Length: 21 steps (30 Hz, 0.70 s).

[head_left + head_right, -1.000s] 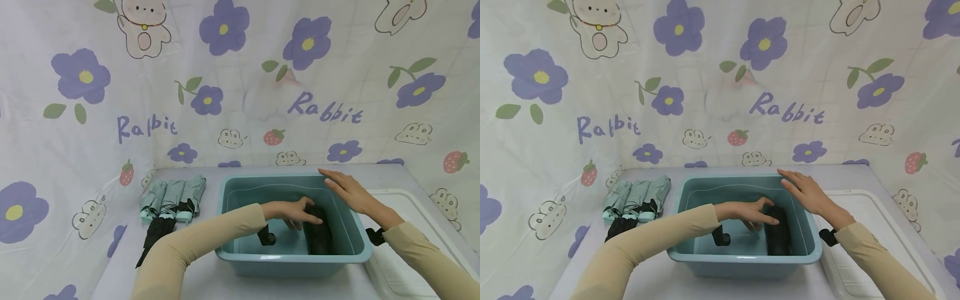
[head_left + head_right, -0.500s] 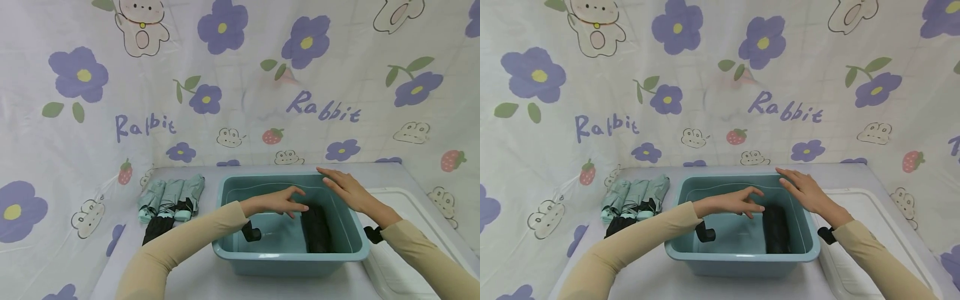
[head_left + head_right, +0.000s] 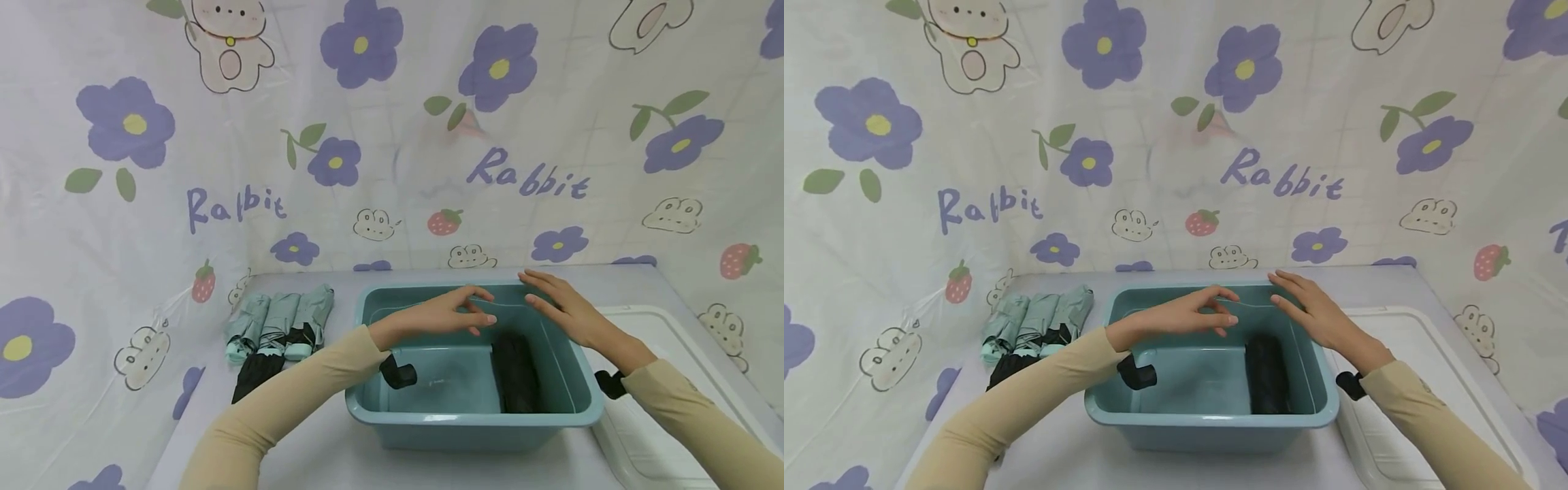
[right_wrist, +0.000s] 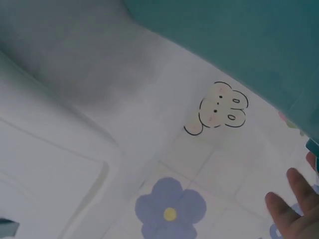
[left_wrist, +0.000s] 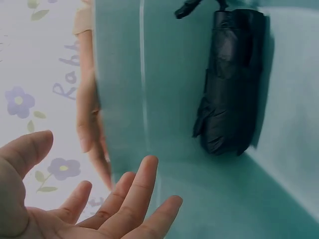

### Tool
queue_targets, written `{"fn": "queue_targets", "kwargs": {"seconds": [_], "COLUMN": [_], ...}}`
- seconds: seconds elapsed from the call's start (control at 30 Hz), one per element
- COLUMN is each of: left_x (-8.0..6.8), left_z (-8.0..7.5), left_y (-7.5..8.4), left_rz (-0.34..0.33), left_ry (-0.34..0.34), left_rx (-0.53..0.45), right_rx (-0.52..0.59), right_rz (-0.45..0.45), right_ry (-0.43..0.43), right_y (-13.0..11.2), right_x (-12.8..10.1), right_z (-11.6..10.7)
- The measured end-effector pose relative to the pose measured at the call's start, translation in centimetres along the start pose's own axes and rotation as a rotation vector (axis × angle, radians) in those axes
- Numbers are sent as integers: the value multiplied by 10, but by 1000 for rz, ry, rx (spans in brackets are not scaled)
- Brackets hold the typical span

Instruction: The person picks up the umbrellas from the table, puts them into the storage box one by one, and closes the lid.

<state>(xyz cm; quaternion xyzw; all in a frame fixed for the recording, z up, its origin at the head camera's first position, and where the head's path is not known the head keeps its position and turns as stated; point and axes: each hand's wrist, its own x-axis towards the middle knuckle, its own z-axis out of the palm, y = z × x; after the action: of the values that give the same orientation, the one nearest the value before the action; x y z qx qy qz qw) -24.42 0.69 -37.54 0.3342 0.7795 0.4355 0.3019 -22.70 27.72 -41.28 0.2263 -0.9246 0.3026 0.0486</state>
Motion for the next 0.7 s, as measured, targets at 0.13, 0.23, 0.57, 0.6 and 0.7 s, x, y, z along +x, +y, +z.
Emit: {"fn": "queue_targets", "kwargs": {"seconds": [0.13,0.23,0.57,0.6,0.7], "left_x": [-9,-17,-49,-50,-60], "left_z": [-9,-15,-27,-29,-33], "left_y": [3,2,-12,-15,-16], "left_rz": [36,67,184,194,216], "left_ry": [33,74,180,189,214], "left_rx": [-28,-36,-30,-31,-36], "right_rx": [40,49,101,101,99], "right_rz": [-38,-49,-74,-72,-57], "right_ry": [31,40,45,45,47], "right_y": [2,2,6,6,5], "right_x": [-2,-2,-3,-3,-4], "right_z": [1,1,4,4,4]}}
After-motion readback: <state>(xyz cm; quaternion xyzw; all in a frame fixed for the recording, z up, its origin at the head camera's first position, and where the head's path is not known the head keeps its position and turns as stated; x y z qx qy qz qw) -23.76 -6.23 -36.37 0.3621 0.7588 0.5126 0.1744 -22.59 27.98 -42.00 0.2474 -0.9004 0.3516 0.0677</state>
